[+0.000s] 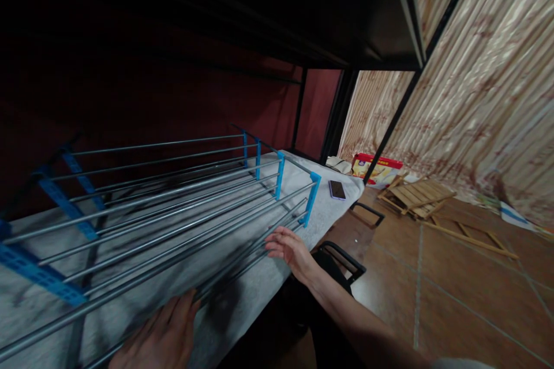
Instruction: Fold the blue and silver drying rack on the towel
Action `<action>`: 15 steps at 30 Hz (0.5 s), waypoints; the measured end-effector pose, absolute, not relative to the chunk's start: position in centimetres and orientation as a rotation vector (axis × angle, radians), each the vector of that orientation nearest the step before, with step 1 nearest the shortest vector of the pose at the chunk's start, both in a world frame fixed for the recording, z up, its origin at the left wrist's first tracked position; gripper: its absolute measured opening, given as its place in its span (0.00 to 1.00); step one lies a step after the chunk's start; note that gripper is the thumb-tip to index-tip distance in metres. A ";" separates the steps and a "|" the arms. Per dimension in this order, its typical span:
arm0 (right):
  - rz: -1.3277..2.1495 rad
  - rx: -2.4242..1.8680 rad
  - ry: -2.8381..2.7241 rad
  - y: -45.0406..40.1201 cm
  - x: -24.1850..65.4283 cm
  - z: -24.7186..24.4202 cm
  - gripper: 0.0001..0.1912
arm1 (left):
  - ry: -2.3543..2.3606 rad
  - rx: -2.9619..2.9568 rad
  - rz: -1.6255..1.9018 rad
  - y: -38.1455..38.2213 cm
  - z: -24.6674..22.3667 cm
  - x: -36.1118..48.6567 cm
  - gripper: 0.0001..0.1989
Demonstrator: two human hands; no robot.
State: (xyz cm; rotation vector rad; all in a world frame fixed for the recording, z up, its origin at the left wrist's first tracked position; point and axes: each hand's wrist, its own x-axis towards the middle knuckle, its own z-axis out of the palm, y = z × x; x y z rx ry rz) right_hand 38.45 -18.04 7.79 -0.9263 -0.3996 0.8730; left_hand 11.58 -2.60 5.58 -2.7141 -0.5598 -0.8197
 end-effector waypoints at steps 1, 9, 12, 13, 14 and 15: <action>0.879 -0.920 -0.394 -17.8 38.5 7.9 0.19 | -0.539 -2.718 -0.813 -2.5 5.4 11.8 0.15; 0.854 -0.925 -0.330 -16.9 39.8 7.2 0.20 | -0.501 -2.792 -0.759 -2.7 5.0 13.2 0.16; 0.853 -0.931 -0.331 -16.9 40.2 6.9 0.20 | -0.548 -2.827 -0.736 -2.8 5.2 13.4 0.17; 0.854 -0.933 -0.330 -16.9 40.3 6.8 0.20 | -0.562 -2.832 -0.731 -2.9 5.2 13.5 0.17; 0.856 -0.937 -0.326 -16.9 40.4 6.8 0.20 | -0.565 -2.837 -0.729 -2.9 5.2 13.5 0.17; 0.858 -0.940 -0.322 -16.9 40.5 6.7 0.21 | -0.560 -2.842 -0.728 -2.9 5.3 13.6 0.18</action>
